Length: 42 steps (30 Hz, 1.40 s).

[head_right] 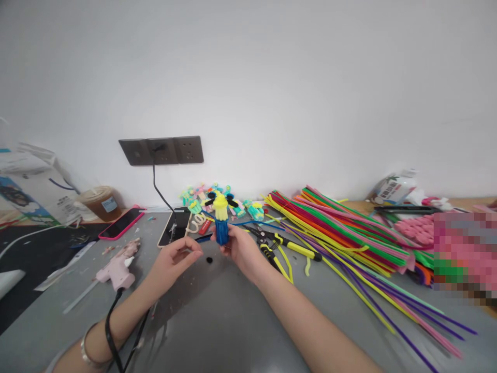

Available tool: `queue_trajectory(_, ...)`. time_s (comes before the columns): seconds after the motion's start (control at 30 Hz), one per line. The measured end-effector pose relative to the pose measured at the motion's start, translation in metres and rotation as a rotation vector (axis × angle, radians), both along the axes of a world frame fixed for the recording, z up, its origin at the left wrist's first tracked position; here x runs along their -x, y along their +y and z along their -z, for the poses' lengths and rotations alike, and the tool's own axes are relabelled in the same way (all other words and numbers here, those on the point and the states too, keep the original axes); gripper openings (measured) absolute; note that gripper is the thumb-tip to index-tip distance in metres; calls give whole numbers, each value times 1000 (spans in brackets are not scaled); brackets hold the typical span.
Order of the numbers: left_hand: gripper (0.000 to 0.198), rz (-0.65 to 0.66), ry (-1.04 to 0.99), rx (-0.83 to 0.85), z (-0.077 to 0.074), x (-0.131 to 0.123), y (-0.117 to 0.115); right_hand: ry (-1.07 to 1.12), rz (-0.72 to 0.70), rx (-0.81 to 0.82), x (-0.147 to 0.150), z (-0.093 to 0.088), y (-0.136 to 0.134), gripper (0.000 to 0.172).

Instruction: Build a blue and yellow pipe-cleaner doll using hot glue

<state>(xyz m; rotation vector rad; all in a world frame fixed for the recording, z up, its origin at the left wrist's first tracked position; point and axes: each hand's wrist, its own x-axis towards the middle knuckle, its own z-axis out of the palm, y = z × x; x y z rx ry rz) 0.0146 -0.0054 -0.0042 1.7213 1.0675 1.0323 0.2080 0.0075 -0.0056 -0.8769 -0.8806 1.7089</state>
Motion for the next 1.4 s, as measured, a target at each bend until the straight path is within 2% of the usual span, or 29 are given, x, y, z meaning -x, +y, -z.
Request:
queue_trajectory(0.17, 24, 7, -2, -25, -1, 0, 0, 41, 11, 35, -2, -1, 2, 16)
queue_trajectory(0.33, 26, -19, 6, -18, -3, 0, 0, -13, -4, 36, 0, 2, 2, 16)
queue_trajectory(0.47, 25, -106, -68, 8, -2, 1, 2, -91, -78, 15, 4, 4, -1, 18)
queue_trajectory(0.6, 34, -188, -176, 2, 3, 2, 6, -200, -157, -66, 8, 8, -6, 26)
queue_trajectory(0.73, 35, -237, -159, -19, 3, 4, 7, -298, -196, -98, 10, 11, -8, 27)
queue_trajectory(1.07, 31, -200, -132, -51, 0, 6, 4, -310, -235, -105, 11, 11, -9, 29)
queue_trajectory(1.23, 33, -206, -131, -62, 0, 6, 5, -288, -238, -136, 11, 3, -15, 45)
queue_trajectory(1.4, 33, -193, -118, -27, 1, 5, 4, -292, -237, -142, 10, 1, -18, 48)
